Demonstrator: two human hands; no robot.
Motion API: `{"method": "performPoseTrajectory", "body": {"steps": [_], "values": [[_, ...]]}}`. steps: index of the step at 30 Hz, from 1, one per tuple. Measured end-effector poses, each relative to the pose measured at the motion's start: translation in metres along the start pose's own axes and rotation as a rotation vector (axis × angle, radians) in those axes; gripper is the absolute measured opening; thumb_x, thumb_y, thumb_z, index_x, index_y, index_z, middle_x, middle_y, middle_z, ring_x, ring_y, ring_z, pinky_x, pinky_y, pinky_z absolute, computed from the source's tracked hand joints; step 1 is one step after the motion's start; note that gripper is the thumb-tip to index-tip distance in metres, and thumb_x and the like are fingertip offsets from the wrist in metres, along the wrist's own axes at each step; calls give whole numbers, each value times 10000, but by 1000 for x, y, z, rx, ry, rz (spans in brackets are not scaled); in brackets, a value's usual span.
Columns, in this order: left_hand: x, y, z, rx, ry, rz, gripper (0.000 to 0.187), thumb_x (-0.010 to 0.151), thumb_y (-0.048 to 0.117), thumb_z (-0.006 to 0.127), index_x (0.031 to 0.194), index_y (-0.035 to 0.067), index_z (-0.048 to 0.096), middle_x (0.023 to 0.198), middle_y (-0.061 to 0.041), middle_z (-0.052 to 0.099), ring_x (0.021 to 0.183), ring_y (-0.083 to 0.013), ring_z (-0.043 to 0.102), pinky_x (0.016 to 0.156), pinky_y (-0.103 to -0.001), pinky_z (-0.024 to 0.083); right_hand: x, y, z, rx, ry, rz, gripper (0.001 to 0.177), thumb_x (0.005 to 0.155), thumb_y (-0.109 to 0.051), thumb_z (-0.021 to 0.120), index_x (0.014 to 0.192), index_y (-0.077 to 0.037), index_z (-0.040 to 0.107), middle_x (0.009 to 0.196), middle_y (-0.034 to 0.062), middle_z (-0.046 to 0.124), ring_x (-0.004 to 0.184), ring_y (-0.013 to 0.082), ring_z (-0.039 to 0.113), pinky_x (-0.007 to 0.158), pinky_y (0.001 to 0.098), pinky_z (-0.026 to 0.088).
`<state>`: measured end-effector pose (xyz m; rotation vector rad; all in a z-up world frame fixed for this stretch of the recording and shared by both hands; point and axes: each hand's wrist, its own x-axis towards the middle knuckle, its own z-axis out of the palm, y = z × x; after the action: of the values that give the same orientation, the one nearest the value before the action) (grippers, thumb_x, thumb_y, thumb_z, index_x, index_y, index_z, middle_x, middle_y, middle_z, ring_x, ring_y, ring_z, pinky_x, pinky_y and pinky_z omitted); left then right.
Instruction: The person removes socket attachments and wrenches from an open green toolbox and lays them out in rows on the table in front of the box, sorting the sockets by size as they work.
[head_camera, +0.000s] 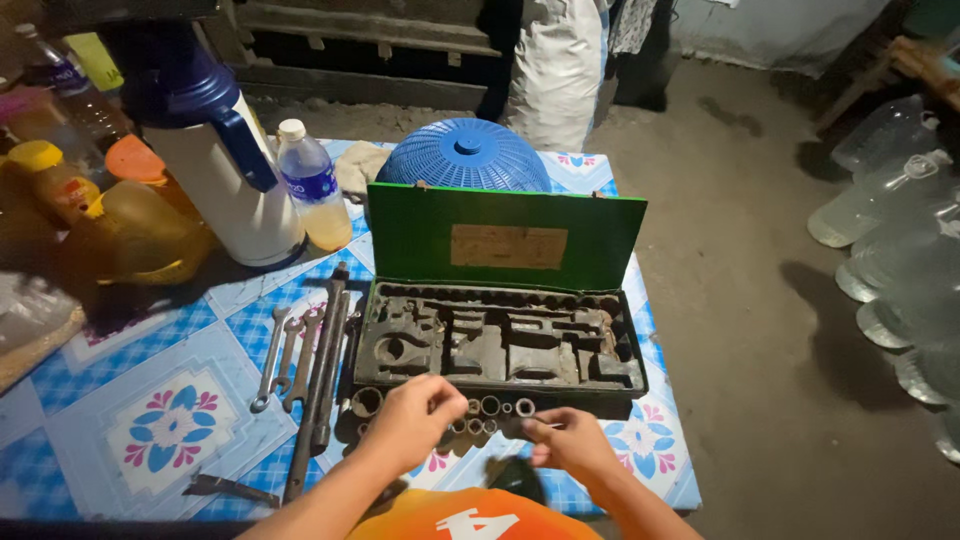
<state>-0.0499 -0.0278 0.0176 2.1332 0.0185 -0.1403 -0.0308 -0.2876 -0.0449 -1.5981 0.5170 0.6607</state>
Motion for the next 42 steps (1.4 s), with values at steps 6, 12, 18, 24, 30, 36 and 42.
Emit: {"method": "performPoseTrajectory", "body": {"steps": [6,12,18,24,30,36,42], "values": [[-8,-11,-10,8,-95,-310,341,896,403,680,874,81,789,707,-129,728,652,-219,678,657,-375,527,9,16,-7,-299,277,-53,426,702,-64,806,1099,-3,666,887,96,744,636,182,701,601,330,562],[-16,-15,-21,25,-143,-253,312,891,377,670,909,96,806,730,-107,737,679,-213,697,673,-370,533,19,30,22,-465,283,-55,498,670,-144,854,1101,-22,636,900,135,786,681,199,744,673,317,583],[-18,-28,-26,-149,-72,-352,232,833,307,704,932,97,703,778,-53,745,587,-238,664,590,-408,533,42,49,28,-528,308,-182,543,623,-206,916,1069,-37,655,928,89,781,818,176,739,752,293,567],[-6,-38,-18,-26,-133,-320,414,970,410,674,859,25,779,684,-128,695,568,-132,627,570,-313,495,66,71,15,-380,232,-96,601,619,-138,916,1104,-41,576,957,126,752,764,239,770,717,352,615],[3,-30,-5,-248,-171,-198,210,887,233,706,1006,61,684,809,-17,715,575,-121,647,565,-312,534,57,65,3,75,-42,267,307,881,-162,746,1019,54,579,955,174,677,752,316,704,651,443,563],[5,-22,-3,-262,-232,-289,218,924,224,682,1033,35,672,838,-71,718,583,-135,616,555,-317,500,38,41,9,162,-67,307,227,968,-131,599,1074,62,652,1009,179,751,844,310,742,744,431,611],[-3,-32,-4,-278,-147,-314,214,894,220,698,1049,75,678,863,-24,723,604,-111,656,567,-295,541,49,42,12,301,-138,444,361,990,-216,606,1063,131,675,993,237,766,819,346,742,727,462,613]]}}
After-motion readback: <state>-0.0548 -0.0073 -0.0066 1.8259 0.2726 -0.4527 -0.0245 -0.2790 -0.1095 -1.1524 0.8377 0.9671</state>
